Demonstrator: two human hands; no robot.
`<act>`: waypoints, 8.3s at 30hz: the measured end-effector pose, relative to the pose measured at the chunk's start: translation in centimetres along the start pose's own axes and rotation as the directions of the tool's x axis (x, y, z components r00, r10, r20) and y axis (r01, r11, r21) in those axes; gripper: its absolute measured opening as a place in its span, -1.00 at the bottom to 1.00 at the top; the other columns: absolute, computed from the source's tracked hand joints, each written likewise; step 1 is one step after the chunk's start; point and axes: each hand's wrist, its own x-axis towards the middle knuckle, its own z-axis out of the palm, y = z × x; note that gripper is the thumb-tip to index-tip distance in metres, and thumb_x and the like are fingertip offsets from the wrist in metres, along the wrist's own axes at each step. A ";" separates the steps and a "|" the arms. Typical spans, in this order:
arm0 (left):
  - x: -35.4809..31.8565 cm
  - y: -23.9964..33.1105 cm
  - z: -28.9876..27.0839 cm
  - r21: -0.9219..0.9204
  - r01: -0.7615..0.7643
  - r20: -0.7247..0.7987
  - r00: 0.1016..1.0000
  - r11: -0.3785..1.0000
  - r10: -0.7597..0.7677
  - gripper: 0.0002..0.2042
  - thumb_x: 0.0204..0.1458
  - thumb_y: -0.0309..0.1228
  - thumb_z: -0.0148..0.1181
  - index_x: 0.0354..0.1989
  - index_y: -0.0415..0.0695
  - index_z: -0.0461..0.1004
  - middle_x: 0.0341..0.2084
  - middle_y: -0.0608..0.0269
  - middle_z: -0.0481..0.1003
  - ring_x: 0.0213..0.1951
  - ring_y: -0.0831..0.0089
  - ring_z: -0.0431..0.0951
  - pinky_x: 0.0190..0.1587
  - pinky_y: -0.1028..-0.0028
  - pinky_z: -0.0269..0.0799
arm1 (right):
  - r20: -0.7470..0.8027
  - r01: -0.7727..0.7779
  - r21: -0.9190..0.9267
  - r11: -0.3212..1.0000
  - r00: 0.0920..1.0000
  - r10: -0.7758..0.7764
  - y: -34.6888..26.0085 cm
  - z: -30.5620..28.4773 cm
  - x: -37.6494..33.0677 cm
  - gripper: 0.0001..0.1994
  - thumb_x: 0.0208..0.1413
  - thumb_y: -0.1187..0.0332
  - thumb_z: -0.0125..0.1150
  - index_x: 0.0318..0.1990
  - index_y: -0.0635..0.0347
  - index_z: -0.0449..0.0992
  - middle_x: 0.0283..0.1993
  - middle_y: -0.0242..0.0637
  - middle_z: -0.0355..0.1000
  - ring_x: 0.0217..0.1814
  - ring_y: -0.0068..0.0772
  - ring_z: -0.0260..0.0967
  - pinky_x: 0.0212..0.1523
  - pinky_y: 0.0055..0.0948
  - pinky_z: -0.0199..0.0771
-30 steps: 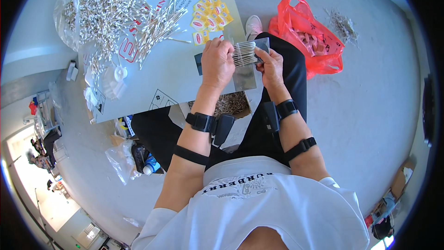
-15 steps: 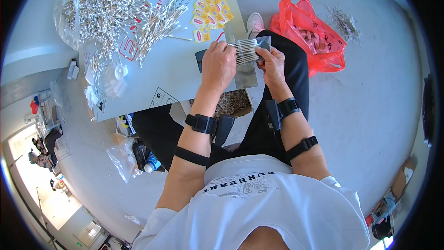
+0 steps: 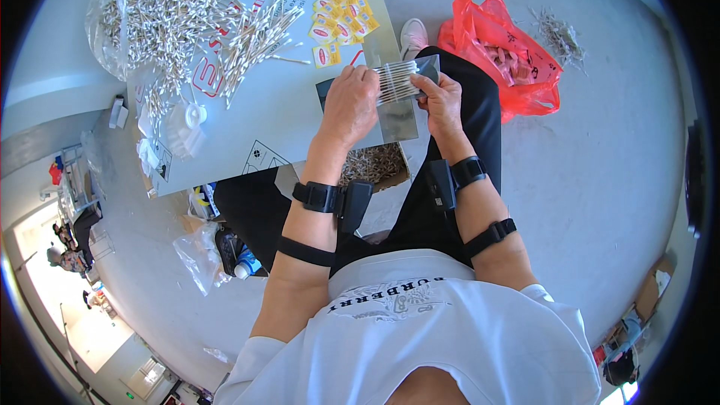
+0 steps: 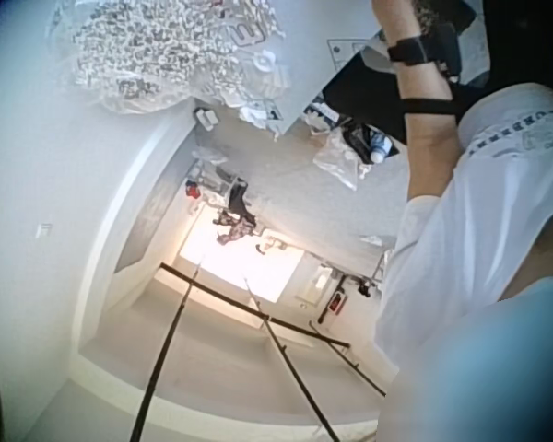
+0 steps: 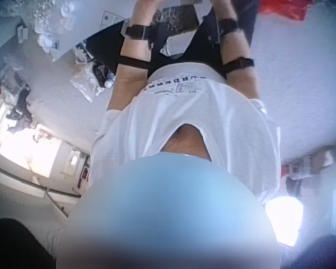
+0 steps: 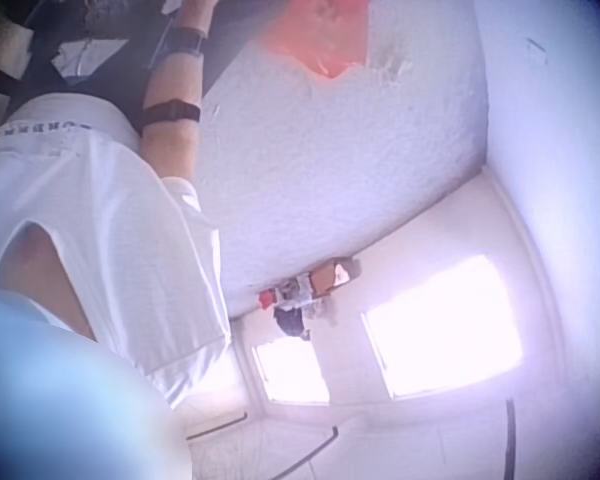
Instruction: The recorder aligns multiple cotton swabs on a template and prepares them for packaging.
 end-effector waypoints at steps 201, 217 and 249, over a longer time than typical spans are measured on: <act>-3.3 3.8 4.0 0.178 0.406 -0.035 0.913 0.897 -0.406 -0.10 0.09 0.09 0.11 0.41 -0.31 -0.08 0.45 -0.09 -0.20 0.48 0.05 -0.30 0.37 -0.18 -0.44 | 0.117 0.238 -0.262 0.935 0.970 -0.214 0.4 0.3 2.2 -0.67 0.18 0.20 0.29 -0.46 0.28 0.42 -0.54 -0.51 0.26 -0.45 -0.72 0.08 -0.46 -0.57 0.18; -3.9 3.7 4.0 0.147 0.362 -0.094 0.931 0.920 -0.352 -0.17 0.13 0.01 0.09 0.40 -0.31 -0.06 0.43 -0.13 -0.16 0.46 -0.04 -0.24 0.38 -0.12 -0.34 | 0.121 0.139 -0.186 0.973 0.986 -0.118 -0.6 -0.1 1.3 -0.78 0.25 0.20 0.17 -0.30 0.15 0.53 -0.51 -0.55 0.37 -0.58 -0.80 0.18 -0.59 -0.68 0.13; -3.1 4.3 4.0 0.131 0.374 -0.077 0.927 0.918 -0.367 -0.10 0.10 0.08 0.08 0.40 -0.35 -0.12 0.44 -0.13 -0.19 0.46 -0.03 -0.27 0.37 -0.18 -0.35 | -0.005 -0.039 -0.052 0.998 0.999 0.039 0.1 0.3 0.9 -0.71 0.23 0.09 0.19 -0.36 0.12 0.55 -0.55 -0.58 0.40 -0.64 -0.80 0.17 -0.64 -0.68 0.06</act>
